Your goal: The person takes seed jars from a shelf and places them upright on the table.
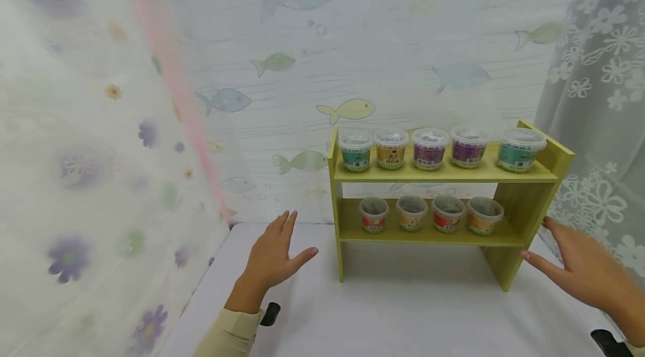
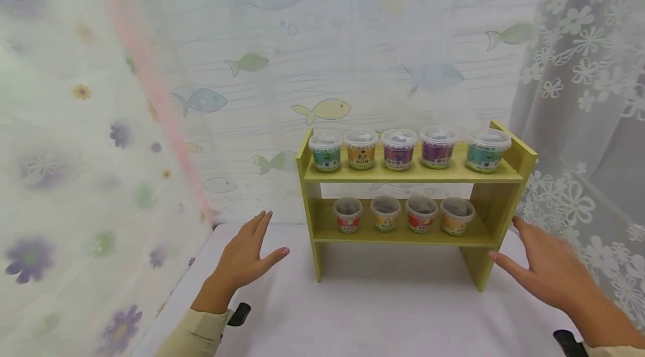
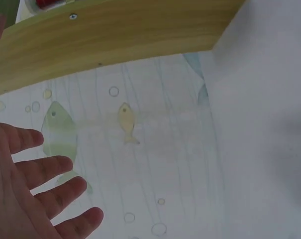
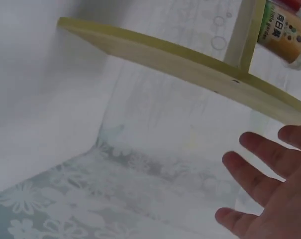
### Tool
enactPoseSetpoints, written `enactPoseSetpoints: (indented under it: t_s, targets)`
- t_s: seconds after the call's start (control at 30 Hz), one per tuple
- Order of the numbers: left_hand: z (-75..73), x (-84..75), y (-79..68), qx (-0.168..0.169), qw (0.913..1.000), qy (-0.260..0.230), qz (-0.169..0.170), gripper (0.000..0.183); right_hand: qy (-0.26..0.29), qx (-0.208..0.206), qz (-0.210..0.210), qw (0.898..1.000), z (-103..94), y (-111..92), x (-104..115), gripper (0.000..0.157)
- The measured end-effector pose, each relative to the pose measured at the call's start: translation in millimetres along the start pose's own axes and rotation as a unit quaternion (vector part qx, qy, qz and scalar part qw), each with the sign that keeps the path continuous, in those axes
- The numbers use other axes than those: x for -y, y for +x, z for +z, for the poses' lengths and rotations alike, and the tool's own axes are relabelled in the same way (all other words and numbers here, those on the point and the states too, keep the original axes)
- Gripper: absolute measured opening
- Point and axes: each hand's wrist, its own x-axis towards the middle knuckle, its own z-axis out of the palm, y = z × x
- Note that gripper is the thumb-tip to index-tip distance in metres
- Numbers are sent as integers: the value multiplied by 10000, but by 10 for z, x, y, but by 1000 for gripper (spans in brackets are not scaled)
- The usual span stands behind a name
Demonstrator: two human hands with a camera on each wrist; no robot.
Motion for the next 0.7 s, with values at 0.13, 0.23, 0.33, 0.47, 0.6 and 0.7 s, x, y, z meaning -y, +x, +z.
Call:
enactPoseSetpoints:
  t_s: [0.13,0.23,0.33,0.47,0.6,0.7]
  targets:
    - [89,-181,93,-124,9989,-424,-145,106,645,-273,21,9975,58,40,61,95]
    - [175,-292,163,-273,9966,-761,-133,102,867,-459,147,9951,104,46,104,89]
    - [254,-393,231,-435,9925,-1141,-51,98,985,-656,316,9925,148,49,133,86]
    - [323,-523,312,-637,9844,-1640,72,95,1302,-847,486,9867,200,79,158,80]
    - [373,-634,386,-697,9681,-2401,134,91,1448,-1003,639,9823,236,111,172,73]
    - [414,-703,427,-617,9510,-3030,46,89,1471,-1152,755,9795,257,118,188,67]
